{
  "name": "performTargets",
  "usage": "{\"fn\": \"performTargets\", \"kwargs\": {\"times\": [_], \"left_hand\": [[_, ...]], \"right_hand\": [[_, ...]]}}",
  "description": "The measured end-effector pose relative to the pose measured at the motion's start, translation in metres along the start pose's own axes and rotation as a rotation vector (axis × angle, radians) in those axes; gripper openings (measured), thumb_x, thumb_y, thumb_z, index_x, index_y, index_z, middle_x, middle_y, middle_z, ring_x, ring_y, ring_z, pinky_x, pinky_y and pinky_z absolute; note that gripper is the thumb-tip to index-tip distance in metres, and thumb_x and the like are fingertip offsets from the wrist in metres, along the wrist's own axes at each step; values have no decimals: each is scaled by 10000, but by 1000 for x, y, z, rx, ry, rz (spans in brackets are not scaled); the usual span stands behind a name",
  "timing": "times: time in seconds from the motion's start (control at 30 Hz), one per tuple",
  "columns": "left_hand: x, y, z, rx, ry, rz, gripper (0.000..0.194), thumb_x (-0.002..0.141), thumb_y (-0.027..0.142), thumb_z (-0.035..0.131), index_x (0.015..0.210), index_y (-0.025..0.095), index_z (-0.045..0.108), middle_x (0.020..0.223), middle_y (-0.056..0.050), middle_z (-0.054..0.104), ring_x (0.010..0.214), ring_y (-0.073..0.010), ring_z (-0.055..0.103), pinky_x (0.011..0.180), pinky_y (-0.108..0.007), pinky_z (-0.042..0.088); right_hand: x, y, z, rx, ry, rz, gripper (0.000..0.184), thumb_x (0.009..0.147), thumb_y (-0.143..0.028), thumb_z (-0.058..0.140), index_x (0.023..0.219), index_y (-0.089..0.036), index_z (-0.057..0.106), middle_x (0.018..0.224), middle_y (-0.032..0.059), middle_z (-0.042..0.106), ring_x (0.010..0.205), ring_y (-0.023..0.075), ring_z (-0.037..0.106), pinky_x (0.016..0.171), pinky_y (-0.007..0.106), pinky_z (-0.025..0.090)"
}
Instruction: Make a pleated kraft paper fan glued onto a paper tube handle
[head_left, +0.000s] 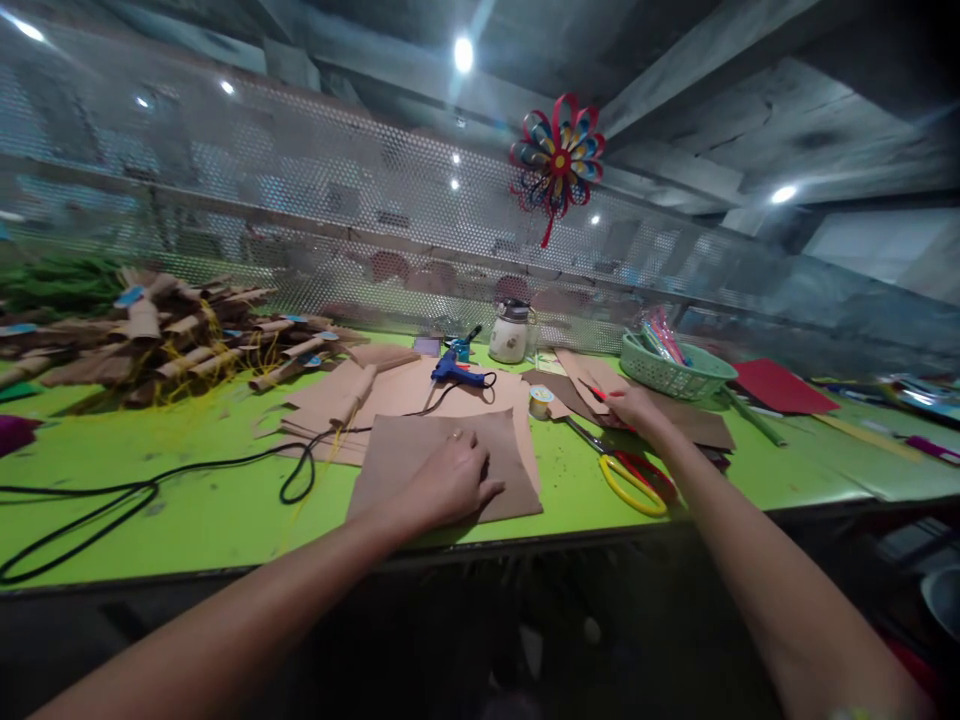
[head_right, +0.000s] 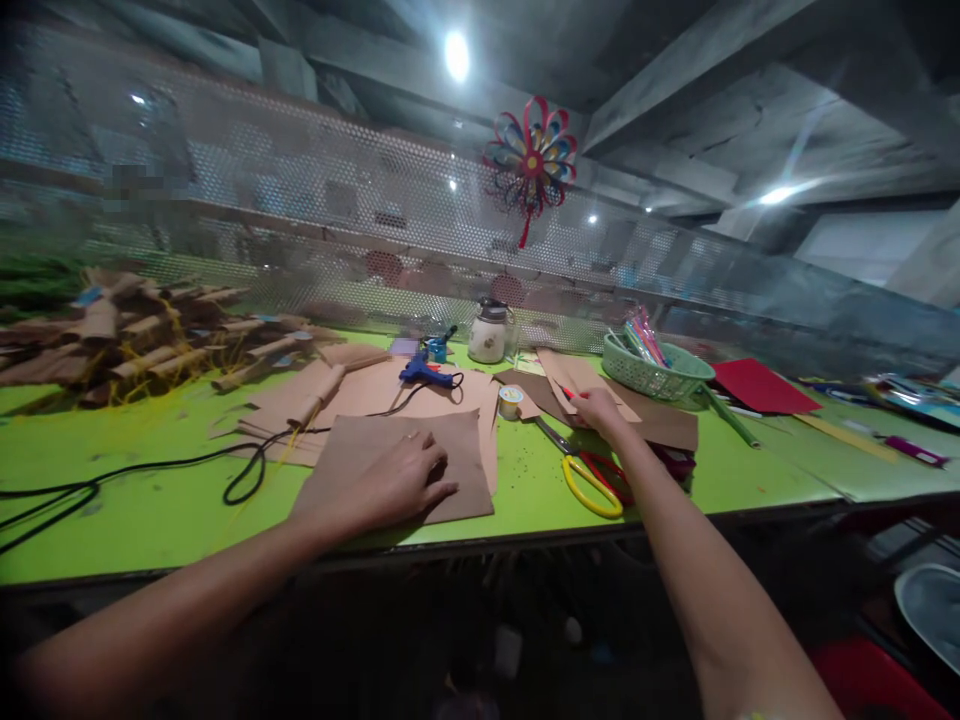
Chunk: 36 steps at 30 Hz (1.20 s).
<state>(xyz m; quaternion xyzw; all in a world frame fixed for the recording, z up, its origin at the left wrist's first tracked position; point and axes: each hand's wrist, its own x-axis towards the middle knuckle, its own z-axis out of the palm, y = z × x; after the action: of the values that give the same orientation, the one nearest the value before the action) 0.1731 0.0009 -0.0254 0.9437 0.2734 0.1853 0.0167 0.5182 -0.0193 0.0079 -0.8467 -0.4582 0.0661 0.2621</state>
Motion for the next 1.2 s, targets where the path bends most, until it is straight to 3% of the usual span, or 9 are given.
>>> {"fn": "performTargets", "kwargs": {"times": [0.13,0.2,0.27,0.33,0.43,0.57,0.77,1.07,1.2], "left_hand": [[0,-1,1,-50,-42,-65,400,827,520,472,838,146,612,867,-113,582,799,-249,556,670,-337,417],[0,0,1,-65,-63,-79,398,816,529,479,828,154,610,862,-105,581,791,-246,555,659,-333,414],[0,0,1,-68,-62,-64,391,816,528,477,825,159,606,866,-101,578,804,-247,548,670,-334,411],[0,0,2,-67,-43,-43,386,813,524,481,825,158,602,877,-105,571,838,-257,536,700,-343,409],[-1,1,5,-86,-22,-36,379,813,521,483,823,160,595,920,-112,558,882,-263,519,739,-353,406],[-3,1,7,-71,-10,-27,389,835,525,453,853,158,581,907,-104,560,863,-252,520,743,-352,399],[-4,2,6,10,20,-122,459,859,549,380,863,142,593,888,-130,594,806,-255,535,689,-347,376],[-1,-4,6,-74,23,-88,302,847,418,471,756,162,601,809,-94,601,772,-231,540,649,-314,374],[-1,-7,6,-89,15,-73,274,859,371,463,768,156,607,794,-91,608,744,-219,545,631,-305,380]], "right_hand": [[-50,10,-24,289,-81,-48,339,918,-218,325,1062,-63,590,739,99,636,491,94,521,428,200,417],[-80,11,-27,444,-129,-78,349,895,-234,355,1159,-100,540,731,69,621,451,80,473,386,186,370],[-108,8,-25,735,-276,-90,371,856,-287,466,1180,-120,532,688,33,585,419,63,421,356,171,302],[-129,2,-18,845,-414,-88,417,809,-357,582,1160,-133,561,655,7,554,413,48,398,359,160,258],[-139,-8,-5,735,-497,-138,463,764,-447,639,1109,-139,619,656,5,558,432,45,409,378,161,255],[-123,-8,6,537,-493,-234,483,753,-498,610,1054,-124,660,615,-7,557,418,55,410,390,179,291],[-113,4,-6,322,-578,-278,438,776,-473,586,1037,-137,686,499,-42,473,390,68,414,371,177,260],[-136,19,-18,372,-741,-299,471,795,-497,575,1076,-130,665,541,-32,497,428,70,426,403,179,312],[-148,24,-21,374,-734,-302,483,795,-504,577,1093,-134,660,567,-23,507,436,68,433,398,174,316]]}}
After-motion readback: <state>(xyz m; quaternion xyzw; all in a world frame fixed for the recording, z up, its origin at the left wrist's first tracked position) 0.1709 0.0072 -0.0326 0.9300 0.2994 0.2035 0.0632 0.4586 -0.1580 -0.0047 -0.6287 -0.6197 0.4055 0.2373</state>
